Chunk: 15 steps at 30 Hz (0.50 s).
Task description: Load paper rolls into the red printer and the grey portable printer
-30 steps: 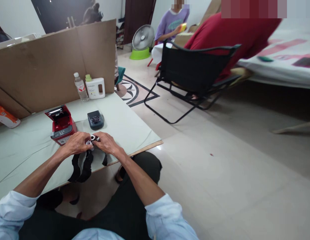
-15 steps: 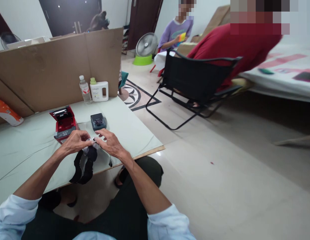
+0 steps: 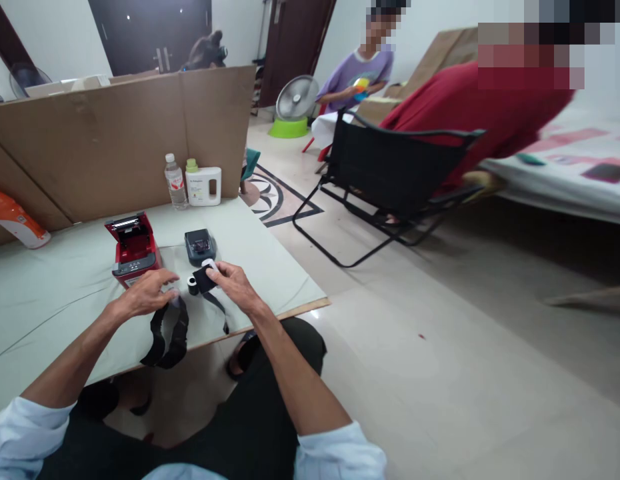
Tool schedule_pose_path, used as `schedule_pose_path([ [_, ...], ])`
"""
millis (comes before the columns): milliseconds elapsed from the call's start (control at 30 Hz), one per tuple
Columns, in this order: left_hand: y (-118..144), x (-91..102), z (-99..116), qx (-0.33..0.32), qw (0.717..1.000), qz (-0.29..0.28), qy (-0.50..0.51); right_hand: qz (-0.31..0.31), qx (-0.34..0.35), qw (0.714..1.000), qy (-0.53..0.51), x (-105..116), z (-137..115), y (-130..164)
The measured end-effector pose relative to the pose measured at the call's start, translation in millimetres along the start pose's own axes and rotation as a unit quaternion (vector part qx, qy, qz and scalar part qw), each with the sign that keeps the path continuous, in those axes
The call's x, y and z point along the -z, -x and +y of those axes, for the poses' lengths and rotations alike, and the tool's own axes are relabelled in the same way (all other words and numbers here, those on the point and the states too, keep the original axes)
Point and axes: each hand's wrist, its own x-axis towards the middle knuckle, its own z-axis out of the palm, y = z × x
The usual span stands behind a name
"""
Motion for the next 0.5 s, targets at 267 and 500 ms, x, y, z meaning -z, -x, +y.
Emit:
schedule_pose_path([
  [267, 10, -23.7, -8, 0.050, 0.987, -0.074, -0.134, -0.044, -0.095, 0.994, -0.032, -14, 20, 1],
  [500, 15, -21.6, -10, 0.068, 0.985, -0.083, -0.138, -0.064, -0.096, 0.993, -0.017, -21, 19, 8],
])
